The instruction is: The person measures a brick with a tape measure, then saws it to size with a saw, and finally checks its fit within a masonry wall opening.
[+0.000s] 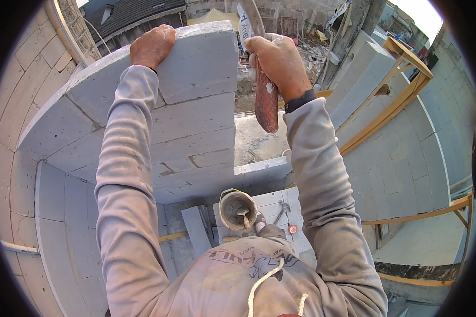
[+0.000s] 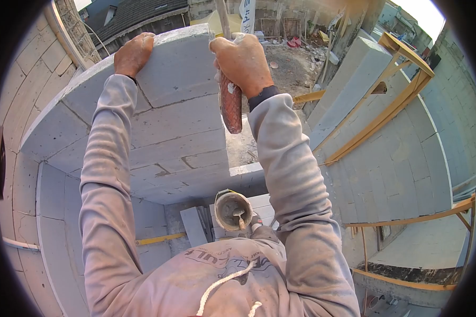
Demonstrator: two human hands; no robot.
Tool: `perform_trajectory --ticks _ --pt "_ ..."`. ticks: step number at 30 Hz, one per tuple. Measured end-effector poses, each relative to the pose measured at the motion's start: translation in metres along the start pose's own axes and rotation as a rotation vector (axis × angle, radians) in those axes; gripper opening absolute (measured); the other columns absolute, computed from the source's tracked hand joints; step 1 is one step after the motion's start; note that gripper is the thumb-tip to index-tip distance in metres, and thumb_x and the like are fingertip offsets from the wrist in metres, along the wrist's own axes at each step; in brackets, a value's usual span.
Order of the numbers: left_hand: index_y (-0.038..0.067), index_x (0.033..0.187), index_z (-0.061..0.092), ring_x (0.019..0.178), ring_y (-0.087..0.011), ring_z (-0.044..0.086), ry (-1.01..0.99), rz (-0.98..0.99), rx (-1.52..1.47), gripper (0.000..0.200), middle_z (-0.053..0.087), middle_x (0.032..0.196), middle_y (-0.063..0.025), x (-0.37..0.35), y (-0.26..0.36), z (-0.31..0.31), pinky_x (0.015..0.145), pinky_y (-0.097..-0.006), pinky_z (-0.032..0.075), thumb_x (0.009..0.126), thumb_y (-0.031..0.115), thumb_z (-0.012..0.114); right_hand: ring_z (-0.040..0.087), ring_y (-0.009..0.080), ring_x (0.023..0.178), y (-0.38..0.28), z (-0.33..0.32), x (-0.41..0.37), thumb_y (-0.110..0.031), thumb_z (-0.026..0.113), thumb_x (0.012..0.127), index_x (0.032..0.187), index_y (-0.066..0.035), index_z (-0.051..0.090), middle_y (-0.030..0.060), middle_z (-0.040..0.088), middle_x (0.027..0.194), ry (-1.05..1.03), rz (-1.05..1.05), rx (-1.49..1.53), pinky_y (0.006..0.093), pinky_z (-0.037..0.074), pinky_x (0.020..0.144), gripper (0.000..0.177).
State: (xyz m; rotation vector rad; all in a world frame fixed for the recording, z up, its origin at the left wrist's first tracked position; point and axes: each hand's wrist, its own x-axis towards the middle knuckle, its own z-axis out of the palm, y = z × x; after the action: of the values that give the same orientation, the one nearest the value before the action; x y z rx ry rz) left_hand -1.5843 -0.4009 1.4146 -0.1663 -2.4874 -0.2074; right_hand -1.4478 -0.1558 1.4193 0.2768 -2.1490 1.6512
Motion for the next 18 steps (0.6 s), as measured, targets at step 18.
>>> perform_trajectory --ticks 18 --pt "0.021 0.114 0.067 0.104 -0.0304 0.064 -0.04 -0.032 0.016 0.044 0.068 0.115 -0.0081 0.004 -0.001 0.0 0.091 -0.0422 0.049 0.092 0.035 0.031 0.064 0.0246 0.055 0.021 0.032 0.009 -0.02 0.056 0.081 0.077 0.008 0.059 0.0167 0.061 0.064 0.14 -0.028 -0.059 0.0331 0.051 0.056 0.028"
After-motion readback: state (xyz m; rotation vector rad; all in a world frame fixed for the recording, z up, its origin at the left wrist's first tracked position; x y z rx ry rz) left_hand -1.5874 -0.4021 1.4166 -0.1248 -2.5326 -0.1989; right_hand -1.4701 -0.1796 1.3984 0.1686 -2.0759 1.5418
